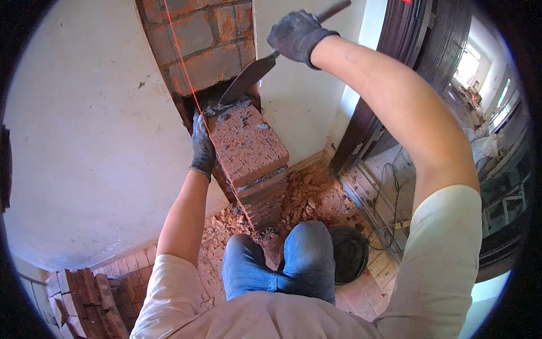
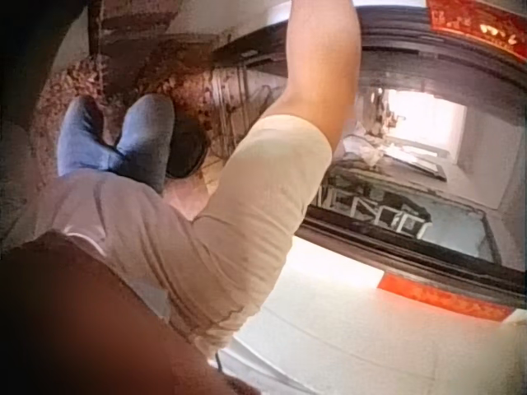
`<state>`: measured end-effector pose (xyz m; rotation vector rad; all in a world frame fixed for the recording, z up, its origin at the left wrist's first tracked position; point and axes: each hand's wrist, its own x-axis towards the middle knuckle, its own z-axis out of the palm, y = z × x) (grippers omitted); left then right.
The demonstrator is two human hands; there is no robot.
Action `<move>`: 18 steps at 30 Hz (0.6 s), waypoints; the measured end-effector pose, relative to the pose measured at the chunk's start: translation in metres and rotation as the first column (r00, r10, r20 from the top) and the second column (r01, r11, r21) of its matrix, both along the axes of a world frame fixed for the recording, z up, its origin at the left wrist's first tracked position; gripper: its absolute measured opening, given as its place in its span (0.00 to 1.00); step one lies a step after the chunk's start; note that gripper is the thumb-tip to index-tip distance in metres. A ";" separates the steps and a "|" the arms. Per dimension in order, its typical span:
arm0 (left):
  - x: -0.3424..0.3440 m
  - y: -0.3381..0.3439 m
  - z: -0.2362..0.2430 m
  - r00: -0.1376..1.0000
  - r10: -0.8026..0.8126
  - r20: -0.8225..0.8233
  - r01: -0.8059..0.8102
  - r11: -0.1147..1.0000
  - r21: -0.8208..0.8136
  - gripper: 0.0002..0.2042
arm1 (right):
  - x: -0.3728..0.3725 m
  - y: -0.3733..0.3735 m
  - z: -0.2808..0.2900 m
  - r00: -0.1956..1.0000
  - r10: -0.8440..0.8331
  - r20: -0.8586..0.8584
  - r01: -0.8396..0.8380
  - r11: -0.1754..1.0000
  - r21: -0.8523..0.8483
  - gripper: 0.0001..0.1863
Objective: Laying bricks with mortar to build a small wall section.
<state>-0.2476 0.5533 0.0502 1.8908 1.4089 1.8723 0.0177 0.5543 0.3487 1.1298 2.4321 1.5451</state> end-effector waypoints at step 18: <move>-0.006 0.007 0.003 0.914 -0.215 0.345 0.239 0.971 -0.025 0.24 | -0.023 0.001 0.018 0.999 -0.020 0.041 0.020 1.000 0.005 0.07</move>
